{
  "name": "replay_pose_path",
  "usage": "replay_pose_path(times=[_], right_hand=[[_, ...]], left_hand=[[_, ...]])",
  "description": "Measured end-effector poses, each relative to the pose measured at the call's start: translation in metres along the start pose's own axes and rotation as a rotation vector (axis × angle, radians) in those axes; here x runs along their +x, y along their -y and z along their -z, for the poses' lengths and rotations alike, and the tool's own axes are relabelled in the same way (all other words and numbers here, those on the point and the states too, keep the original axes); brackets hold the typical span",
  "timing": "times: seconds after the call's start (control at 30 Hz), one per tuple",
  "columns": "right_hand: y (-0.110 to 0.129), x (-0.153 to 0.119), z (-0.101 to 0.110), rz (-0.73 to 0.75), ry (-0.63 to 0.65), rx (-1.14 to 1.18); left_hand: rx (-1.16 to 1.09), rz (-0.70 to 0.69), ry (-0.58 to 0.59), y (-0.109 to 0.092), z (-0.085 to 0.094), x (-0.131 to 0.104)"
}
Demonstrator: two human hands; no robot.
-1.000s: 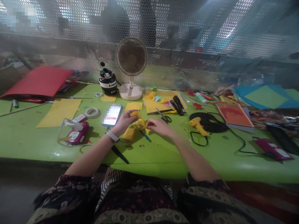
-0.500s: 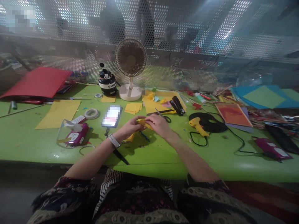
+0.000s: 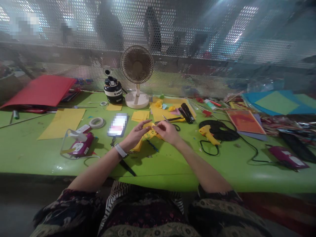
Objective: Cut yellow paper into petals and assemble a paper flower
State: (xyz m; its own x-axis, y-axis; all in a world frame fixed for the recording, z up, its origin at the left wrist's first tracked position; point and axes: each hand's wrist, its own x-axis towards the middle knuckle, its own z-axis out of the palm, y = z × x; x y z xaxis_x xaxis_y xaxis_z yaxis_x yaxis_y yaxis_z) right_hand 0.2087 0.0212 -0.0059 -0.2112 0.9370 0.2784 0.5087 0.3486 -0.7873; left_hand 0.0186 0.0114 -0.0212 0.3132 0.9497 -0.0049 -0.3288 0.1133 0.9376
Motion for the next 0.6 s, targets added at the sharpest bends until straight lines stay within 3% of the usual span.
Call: replay_pose_path(times=[0.17,0.43,0.6], right_hand=[[0.006,0.000,0.002,-0.124,0.100,0.280],[0.018,-0.004,0.015,-0.132,0.160,0.169],[0.014,-0.002,0.014,-0.150,0.171,0.224]], left_hand=[[-0.017,0.055,0.065,-0.005,-0.003,-0.003],[0.287,0.207,0.008,-0.005,0.012,0.004],[0.243,0.243,0.064,-0.003,0.015,0.007]])
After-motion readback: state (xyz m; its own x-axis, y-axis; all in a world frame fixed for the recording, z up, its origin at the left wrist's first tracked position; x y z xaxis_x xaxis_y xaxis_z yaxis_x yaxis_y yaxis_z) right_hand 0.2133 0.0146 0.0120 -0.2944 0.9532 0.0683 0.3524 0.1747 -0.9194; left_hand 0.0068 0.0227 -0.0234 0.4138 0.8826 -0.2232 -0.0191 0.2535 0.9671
